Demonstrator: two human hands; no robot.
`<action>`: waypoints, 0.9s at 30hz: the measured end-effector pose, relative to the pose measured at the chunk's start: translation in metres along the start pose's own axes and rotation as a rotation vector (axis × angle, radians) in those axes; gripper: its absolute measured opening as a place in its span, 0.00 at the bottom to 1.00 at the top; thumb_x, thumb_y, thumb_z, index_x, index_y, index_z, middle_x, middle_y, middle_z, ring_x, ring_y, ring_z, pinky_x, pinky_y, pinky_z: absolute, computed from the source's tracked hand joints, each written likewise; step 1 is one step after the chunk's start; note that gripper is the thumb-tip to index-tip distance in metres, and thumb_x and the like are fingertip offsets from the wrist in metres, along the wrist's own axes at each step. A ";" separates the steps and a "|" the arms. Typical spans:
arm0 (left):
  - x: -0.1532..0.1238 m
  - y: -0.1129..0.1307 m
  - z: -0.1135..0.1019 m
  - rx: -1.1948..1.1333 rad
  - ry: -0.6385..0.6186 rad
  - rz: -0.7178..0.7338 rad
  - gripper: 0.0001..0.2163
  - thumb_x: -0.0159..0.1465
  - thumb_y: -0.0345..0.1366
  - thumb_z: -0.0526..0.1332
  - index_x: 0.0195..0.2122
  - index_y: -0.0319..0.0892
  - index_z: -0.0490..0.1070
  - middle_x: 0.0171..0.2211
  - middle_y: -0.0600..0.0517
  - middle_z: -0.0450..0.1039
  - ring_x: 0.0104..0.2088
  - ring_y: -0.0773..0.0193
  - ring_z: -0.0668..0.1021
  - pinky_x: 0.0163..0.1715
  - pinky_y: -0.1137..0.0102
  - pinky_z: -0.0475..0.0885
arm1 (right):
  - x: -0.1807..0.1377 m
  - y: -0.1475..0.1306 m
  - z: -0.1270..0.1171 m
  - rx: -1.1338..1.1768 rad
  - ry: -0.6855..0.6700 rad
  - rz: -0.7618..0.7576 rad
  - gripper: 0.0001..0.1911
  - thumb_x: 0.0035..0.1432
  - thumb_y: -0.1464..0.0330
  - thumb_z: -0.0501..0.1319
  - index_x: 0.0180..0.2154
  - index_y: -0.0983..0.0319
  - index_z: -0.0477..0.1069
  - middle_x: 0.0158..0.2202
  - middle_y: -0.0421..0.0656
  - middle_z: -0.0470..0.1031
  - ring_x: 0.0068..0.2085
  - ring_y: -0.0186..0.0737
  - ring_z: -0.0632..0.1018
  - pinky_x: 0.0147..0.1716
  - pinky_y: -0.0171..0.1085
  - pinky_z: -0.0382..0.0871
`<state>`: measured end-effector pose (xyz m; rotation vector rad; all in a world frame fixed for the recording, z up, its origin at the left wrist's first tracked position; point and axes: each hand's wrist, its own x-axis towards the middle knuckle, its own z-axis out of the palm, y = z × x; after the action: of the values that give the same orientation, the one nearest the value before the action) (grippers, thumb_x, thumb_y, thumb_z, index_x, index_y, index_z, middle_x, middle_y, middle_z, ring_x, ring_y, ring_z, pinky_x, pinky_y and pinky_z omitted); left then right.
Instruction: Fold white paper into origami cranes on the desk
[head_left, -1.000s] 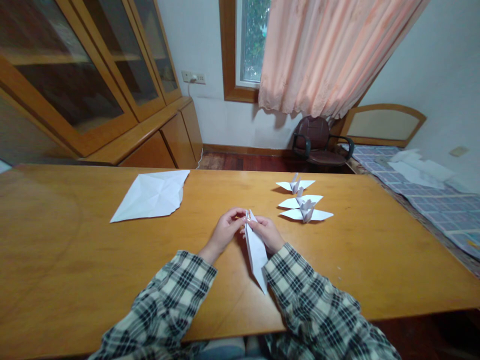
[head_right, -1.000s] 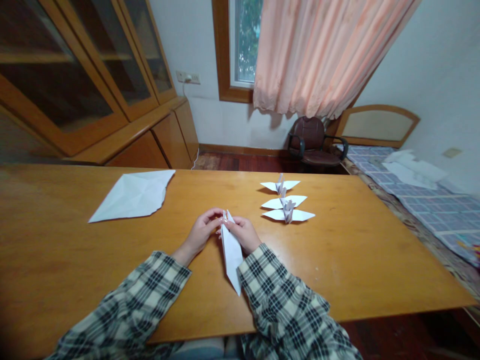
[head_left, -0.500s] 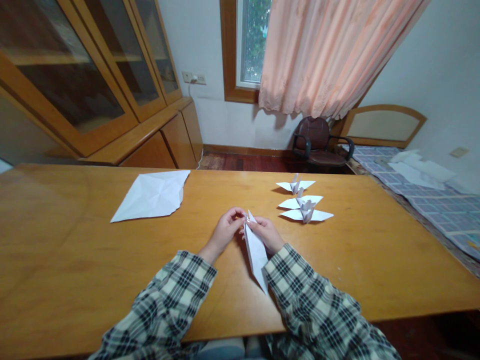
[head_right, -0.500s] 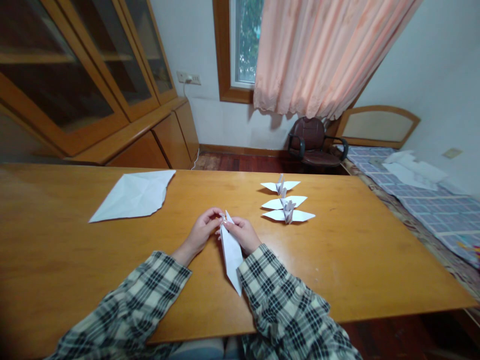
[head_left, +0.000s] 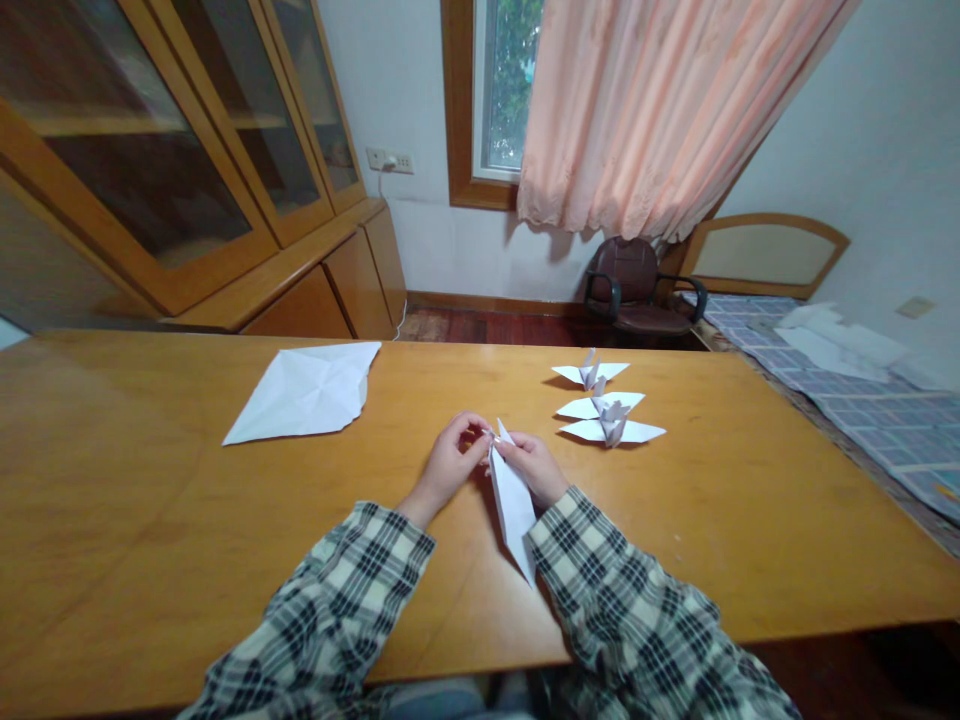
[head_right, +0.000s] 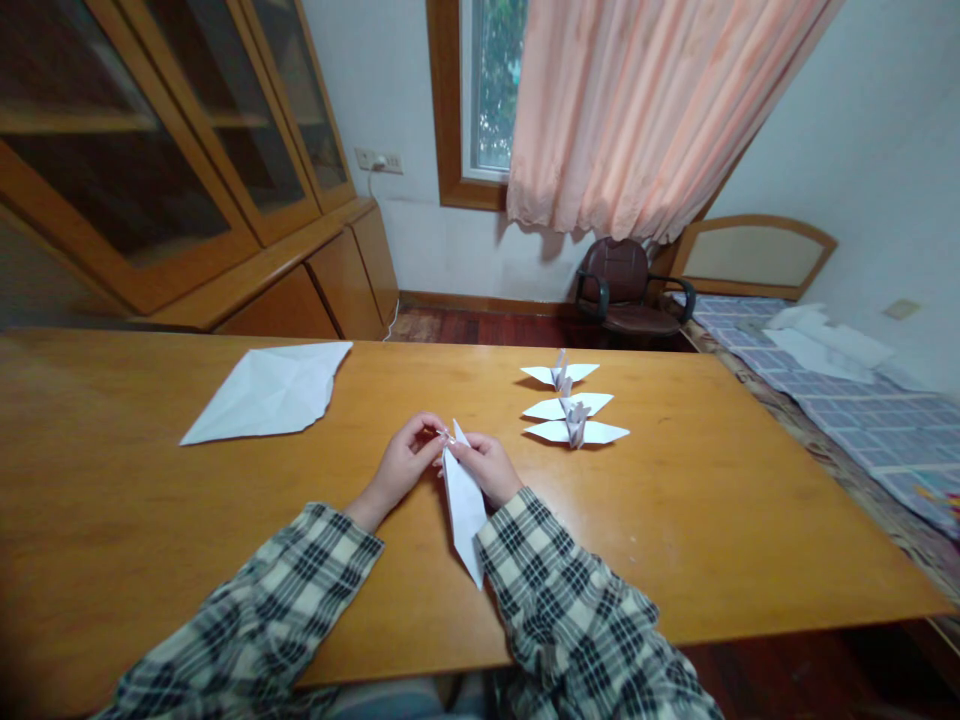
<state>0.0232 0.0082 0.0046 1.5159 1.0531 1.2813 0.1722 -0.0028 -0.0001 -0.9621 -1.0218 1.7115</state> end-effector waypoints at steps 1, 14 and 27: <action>0.000 0.000 -0.001 0.072 0.011 0.056 0.04 0.59 0.36 0.62 0.32 0.42 0.70 0.32 0.52 0.70 0.34 0.65 0.73 0.35 0.71 0.69 | 0.000 0.000 0.000 -0.017 0.001 -0.009 0.24 0.42 0.49 0.72 0.27 0.65 0.78 0.21 0.43 0.78 0.22 0.34 0.76 0.23 0.32 0.69; -0.003 -0.002 -0.005 0.276 0.020 0.271 0.02 0.64 0.33 0.60 0.34 0.43 0.72 0.35 0.51 0.70 0.35 0.64 0.73 0.36 0.71 0.69 | -0.001 -0.006 -0.001 -0.158 0.086 -0.126 0.23 0.45 0.50 0.70 0.28 0.64 0.79 0.22 0.40 0.76 0.23 0.31 0.70 0.22 0.31 0.60; -0.003 -0.004 -0.004 0.281 0.023 0.259 0.06 0.67 0.37 0.60 0.35 0.42 0.73 0.35 0.50 0.71 0.37 0.65 0.73 0.37 0.71 0.69 | 0.000 -0.006 -0.002 -0.153 0.137 -0.147 0.22 0.45 0.50 0.70 0.28 0.64 0.79 0.24 0.41 0.76 0.24 0.32 0.69 0.25 0.32 0.61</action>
<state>0.0186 0.0073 0.0002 1.9044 1.1149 1.3703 0.1758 -0.0012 0.0047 -1.0592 -1.1167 1.4429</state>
